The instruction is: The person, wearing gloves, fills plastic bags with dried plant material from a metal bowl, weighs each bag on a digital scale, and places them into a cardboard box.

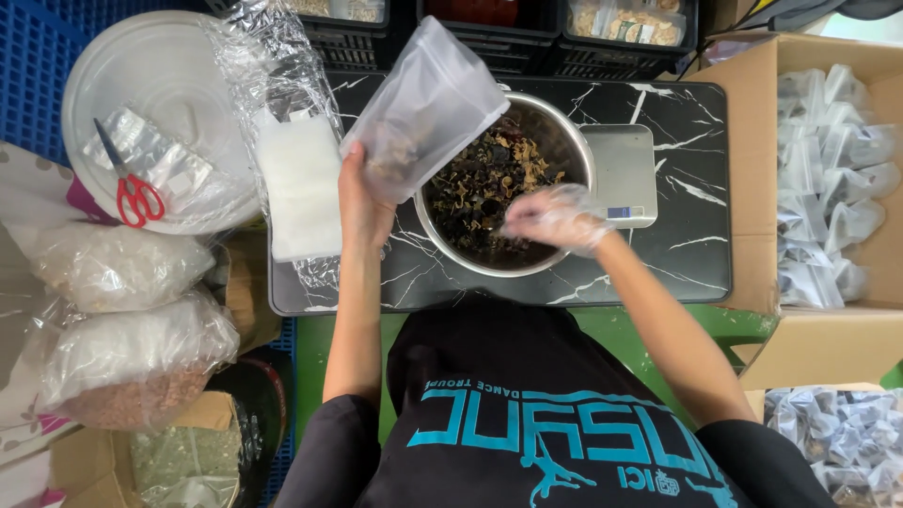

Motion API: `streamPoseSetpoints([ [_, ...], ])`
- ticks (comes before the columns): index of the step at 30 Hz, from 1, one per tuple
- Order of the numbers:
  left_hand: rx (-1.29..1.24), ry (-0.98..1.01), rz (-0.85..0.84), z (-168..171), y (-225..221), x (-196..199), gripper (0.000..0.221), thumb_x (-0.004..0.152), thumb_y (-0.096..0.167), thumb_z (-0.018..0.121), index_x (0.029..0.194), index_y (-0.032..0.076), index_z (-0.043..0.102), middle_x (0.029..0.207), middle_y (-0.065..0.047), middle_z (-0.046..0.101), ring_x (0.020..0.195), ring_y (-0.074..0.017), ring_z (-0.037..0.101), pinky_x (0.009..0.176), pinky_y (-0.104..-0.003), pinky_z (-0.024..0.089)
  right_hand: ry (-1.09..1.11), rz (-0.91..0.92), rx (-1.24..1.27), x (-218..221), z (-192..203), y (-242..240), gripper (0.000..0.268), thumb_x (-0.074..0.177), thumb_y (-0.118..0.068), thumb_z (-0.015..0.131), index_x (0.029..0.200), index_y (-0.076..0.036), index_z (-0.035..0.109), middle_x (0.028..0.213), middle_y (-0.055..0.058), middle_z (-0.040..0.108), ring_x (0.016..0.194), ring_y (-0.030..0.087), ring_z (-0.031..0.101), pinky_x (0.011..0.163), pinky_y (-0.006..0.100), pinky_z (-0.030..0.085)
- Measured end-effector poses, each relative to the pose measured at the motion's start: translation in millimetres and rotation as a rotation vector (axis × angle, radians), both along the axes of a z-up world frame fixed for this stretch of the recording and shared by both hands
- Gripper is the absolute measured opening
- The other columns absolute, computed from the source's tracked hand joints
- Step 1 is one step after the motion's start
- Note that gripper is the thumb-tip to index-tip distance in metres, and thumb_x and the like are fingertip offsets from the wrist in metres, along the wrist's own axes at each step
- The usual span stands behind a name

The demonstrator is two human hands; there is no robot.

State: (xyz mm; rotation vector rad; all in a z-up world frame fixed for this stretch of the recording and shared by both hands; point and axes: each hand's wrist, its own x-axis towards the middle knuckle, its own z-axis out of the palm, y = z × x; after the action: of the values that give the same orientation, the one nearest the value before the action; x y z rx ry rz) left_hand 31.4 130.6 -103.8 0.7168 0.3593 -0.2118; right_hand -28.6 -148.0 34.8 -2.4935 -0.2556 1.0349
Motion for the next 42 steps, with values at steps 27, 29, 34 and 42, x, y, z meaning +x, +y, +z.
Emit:
streamPoseSetpoints([
  [27,0.047,0.050,-0.023,14.2,-8.4,-19.8,0.044,0.099,0.042,0.060,0.122,0.008,0.045,0.124,-0.021,0.062,0.111,-0.0365,0.069,0.097,-0.054,0.056,-0.259,-0.067,0.009,3.6,-39.2,-29.2,0.043,0.106,-0.049,0.048,0.128,-0.017,0.068,0.098,0.014,0.075,0.068,0.023,0.068,0.052,0.026,0.047],
  [29,0.064,0.043,-0.018,-9.5,-7.7,-17.2,0.036,0.099,0.039,0.061,0.117,0.011,0.049,0.119,-0.017,0.064,0.106,-0.0332,0.071,0.092,-0.051,0.059,-0.234,-0.264,0.211,-1.2,-13.1,-25.9,0.032,0.105,-0.033,0.054,0.127,-0.013,0.068,0.102,0.020,0.074,0.080,0.029,0.071,0.062,0.032,0.054],
  [34,0.114,0.001,-0.029,-27.8,-11.4,-12.6,0.028,0.100,0.036,0.063,0.115,0.014,0.056,0.117,-0.012,0.065,0.101,-0.0283,0.073,0.086,-0.047,0.063,-0.442,-0.585,0.624,8.6,-3.9,-59.2,0.025,0.102,-0.016,0.069,0.126,-0.006,0.067,0.109,0.019,0.071,0.093,0.022,0.068,0.074,0.032,0.059],
  [42,0.197,-0.062,-0.110,6.1,-33.7,-14.1,0.045,0.100,0.038,0.064,0.135,0.011,0.056,0.132,-0.016,0.056,0.115,-0.0310,0.065,0.095,-0.052,0.057,-0.459,-0.739,0.905,12.9,28.4,-25.8,0.025,0.090,-0.011,0.081,0.111,-0.005,0.070,0.121,0.017,0.069,0.099,0.022,0.067,0.083,0.035,0.062],
])
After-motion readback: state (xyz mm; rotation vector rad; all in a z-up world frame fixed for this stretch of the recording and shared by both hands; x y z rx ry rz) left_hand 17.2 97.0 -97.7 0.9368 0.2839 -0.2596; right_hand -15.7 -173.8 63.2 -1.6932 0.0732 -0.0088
